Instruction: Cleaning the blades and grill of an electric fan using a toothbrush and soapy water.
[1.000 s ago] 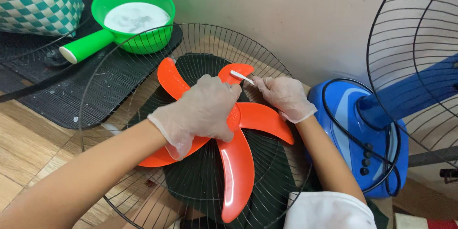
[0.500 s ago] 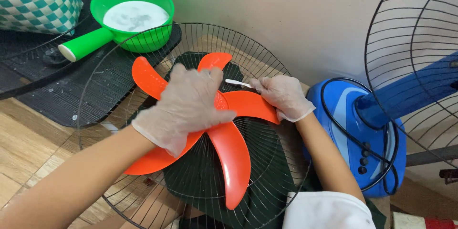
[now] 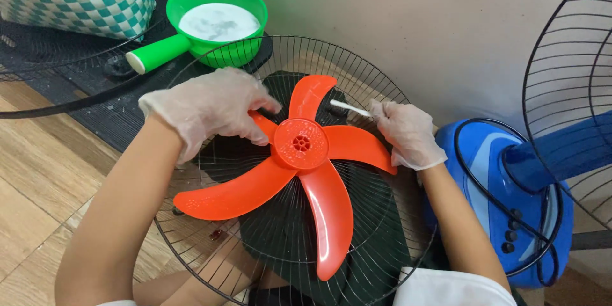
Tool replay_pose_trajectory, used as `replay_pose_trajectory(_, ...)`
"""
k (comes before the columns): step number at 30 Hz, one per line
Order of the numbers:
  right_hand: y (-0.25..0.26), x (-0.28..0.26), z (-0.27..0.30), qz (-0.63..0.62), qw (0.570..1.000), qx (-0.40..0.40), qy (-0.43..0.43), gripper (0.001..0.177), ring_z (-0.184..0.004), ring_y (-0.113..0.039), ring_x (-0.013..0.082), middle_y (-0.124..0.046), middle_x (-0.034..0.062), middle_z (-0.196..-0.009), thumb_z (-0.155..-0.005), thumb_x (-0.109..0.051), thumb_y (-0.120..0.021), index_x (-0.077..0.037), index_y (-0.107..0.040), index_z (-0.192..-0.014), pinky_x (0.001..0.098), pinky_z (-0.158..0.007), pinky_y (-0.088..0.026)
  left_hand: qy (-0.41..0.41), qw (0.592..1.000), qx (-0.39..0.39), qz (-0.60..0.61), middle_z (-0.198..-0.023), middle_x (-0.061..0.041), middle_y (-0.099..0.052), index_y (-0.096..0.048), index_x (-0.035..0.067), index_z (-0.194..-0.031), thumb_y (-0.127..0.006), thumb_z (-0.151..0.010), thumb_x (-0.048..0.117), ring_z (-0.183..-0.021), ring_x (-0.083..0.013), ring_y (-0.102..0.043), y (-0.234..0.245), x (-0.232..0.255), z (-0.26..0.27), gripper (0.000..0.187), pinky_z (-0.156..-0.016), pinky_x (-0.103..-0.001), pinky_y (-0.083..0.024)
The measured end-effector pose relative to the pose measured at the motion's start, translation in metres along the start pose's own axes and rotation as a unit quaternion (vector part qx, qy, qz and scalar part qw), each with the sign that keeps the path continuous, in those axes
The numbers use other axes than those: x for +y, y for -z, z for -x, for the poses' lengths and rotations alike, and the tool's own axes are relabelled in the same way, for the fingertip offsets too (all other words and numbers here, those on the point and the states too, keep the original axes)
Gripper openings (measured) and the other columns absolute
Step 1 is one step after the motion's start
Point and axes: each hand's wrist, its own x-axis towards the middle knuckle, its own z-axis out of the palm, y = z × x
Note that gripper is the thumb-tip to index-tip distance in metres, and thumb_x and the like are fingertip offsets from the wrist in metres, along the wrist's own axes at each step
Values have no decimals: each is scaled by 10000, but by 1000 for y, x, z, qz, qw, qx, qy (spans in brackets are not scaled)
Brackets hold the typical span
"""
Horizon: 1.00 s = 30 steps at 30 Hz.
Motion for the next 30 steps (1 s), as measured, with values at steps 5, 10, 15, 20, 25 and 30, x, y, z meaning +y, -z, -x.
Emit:
replay_pose_trajectory(5,-5,2,2,42,997,11,60,529,-789,-684,420,-706,180,-782,-1054,-511,-423,-119,-740,-894,516,-741,-533,205,950,-156,179,-1166,-42,-772,-704,189,-1261,-893,-683,309,-1091,-226,-719,3,3,-9,620,-948,-354,-534)
replay_pose_trajectory(10,-5,1,1,31,997,12,69,519,-766,-679,418,-696,181,-749,-1051,-496,-437,-108,-730,-870,514,-725,-528,212,954,-160,137,-1121,-61,-781,-737,174,-1225,-900,-720,315,-1041,-242,-726,4,8,-5,549,-914,-369,-552)
replay_pose_trajectory(15,-6,5,-2,29,997,7,67,524,-765,-679,417,-695,179,-738,-1044,-510,-451,-99,-720,-864,516,-720,-527,192,958,-152,151,-999,-88,-817,-780,132,-1129,-875,-729,324,-953,-257,-760,-10,-3,-7,453,-849,-378,-567)
replay_pose_trajectory(20,-12,11,-7,37,996,33,80,510,-785,-677,429,-700,189,-782,-1046,-497,-460,-97,-722,-868,524,-725,-528,94,985,-142,-24,-880,-142,-749,-748,81,-991,-774,-787,542,-899,-351,-710,-20,-9,-10,505,-769,-461,-553)
replay_pose_trajectory(25,-14,11,-6,28,996,58,63,497,-796,-680,431,-707,189,-799,-1051,-494,-455,-104,-711,-879,528,-734,-530,100,984,-140,-40,-857,-155,-744,-752,81,-950,-745,-784,573,-890,-374,-711,-19,2,-6,519,-778,-485,-554)
replay_pose_trajectory(30,-11,9,-6,8,995,100,23,493,-790,-675,430,-705,182,-790,-1063,-500,-461,-109,-692,-869,531,-720,-517,142,973,-176,-45,-940,-162,-747,-778,97,-929,-739,-790,586,-963,-371,-708,-6,37,2,509,-852,-483,-555)
